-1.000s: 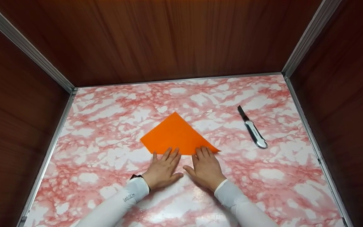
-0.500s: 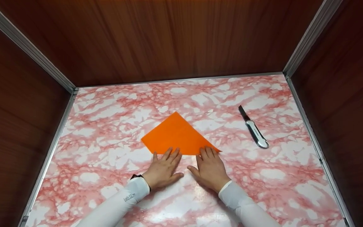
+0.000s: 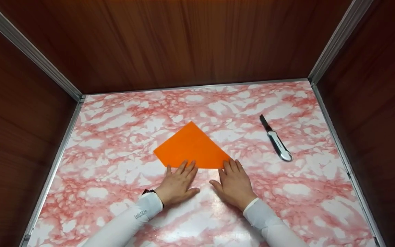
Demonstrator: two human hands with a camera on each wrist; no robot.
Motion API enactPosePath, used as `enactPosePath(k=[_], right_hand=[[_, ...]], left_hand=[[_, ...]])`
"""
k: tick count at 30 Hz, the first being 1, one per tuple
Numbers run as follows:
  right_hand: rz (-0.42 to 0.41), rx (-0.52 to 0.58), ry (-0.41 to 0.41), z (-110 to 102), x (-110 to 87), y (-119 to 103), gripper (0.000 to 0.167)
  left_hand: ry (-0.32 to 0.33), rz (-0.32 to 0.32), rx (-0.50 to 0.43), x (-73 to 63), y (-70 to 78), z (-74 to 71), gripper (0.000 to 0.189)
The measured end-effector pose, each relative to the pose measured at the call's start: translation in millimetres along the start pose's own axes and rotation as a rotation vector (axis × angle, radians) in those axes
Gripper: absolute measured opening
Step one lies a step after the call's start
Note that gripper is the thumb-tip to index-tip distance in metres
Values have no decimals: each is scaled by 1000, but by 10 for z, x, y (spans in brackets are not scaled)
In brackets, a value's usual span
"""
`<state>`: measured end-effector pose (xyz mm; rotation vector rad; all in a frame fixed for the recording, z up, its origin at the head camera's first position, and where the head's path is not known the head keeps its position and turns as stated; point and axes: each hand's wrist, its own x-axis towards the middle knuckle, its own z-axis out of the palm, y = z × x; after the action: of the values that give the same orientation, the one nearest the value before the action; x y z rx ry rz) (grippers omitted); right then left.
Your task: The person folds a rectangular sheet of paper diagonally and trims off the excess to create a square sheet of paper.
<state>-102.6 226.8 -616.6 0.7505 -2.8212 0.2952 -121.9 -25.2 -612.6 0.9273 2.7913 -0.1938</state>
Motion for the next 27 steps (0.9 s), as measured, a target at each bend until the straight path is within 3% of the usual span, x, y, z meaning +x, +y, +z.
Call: enactPosePath(k=[9, 27], right_hand=[[7, 0, 4, -23, -25, 43, 54], [218, -9, -111, -216, -388, 404, 58]], left_hand=[[-2, 0, -4, -4, 5, -5, 85], [-8, 0, 9, -6, 4, -4, 85]])
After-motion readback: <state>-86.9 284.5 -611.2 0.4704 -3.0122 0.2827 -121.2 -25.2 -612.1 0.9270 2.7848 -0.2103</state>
